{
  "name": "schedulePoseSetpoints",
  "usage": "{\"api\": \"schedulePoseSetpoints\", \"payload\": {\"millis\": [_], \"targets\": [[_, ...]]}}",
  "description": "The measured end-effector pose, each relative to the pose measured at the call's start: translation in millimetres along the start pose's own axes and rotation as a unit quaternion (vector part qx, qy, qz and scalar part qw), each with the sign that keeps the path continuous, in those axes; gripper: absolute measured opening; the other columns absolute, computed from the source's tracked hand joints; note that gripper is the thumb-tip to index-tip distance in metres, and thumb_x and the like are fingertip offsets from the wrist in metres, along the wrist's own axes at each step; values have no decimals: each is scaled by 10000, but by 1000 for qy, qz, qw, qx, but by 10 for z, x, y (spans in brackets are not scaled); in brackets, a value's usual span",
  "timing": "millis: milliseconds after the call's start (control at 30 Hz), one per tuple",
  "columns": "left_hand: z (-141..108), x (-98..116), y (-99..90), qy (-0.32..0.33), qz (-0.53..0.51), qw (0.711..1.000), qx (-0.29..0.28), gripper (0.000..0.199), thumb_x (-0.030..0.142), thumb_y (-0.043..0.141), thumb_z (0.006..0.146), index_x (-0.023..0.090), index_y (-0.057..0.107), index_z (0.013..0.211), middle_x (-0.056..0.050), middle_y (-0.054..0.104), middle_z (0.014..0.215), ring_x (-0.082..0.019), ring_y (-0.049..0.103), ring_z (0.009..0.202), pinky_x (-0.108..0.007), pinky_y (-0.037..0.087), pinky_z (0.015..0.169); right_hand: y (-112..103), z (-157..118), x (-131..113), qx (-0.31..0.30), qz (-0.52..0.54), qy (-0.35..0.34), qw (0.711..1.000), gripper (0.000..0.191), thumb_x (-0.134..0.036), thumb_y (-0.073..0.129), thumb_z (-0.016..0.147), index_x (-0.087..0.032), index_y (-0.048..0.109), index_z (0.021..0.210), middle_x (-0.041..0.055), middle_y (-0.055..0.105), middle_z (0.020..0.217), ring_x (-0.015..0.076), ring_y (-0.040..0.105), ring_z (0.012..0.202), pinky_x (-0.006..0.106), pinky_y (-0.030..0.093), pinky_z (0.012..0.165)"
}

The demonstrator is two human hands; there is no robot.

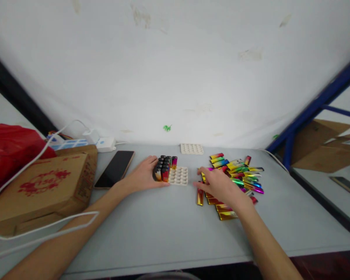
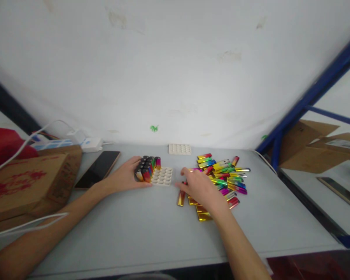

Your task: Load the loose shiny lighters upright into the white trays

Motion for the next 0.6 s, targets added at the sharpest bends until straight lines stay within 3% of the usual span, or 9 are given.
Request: {"api": "schedulePoseSetpoints", "payload": {"millis": [233, 367, 433, 500, 600], "targets": [[-1, -13, -30, -5, -15, 1000, 4, 639, 637, 911, 662, 245, 703, 1122, -100, 694, 1140, -369, 679, 1130, -507, 556, 1051, 199, -79, -299, -36, -12, -14, 999, 451, -337, 763, 969, -211, 632, 1382, 142, 760, 1106, 313, 739, 982, 341, 487, 789], [-6, -15, -25, -4, -7, 1000, 6, 632, 609, 909, 673, 251, 702, 1151, -107, 687, 1137, -363, 679, 1108, -523, 567, 1033, 186, -14, -264, -11, 23, -4, 1000, 468, -250, 741, 963, -183, 624, 1411, 144, 755, 1106, 296, 725, 982, 339, 487, 809], [-10, -31, -14, -4, -4, 1000, 5, 629, 609, 907, 671, 259, 706, 1153, -107, 684, 1130, -360, 677, 1100, -525, 570, 1029, 136, 37, -176, 15, 56, 1, 998, 364, -246, 745, 953, -173, 686, 1305, 117, 750, 1038, 266, 708, 928, 328, 480, 805], [-12, -48, 3, -1, -4, 1000, 1, 633, 618, 900, 682, 245, 705, 1155, -112, 681, 1137, -362, 674, 1109, -522, 563, 1040, 68, 86, -106, 43, 92, -10, 995, 143, -274, 721, 972, -181, 741, 1079, 84, 720, 943, 234, 673, 863, 321, 471, 792], [-11, -67, 16, 2, 0, 1000, -3, 647, 645, 892, 701, 220, 690, 1145, -113, 673, 1150, -359, 674, 1115, -501, 557, 1044, -57, 129, -55, 100, 162, -35, 981, 203, -350, 665, 1007, -203, 682, 868, 61, 670, 899, 213, 635, 841, 324, 470, 791]]}}
Point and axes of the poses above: each hand's wrist, its own z-axis towards the middle knuckle, its own y-axis out of the palm, x = y × z, the point moved 8 cm from there along z, towards the middle knuckle
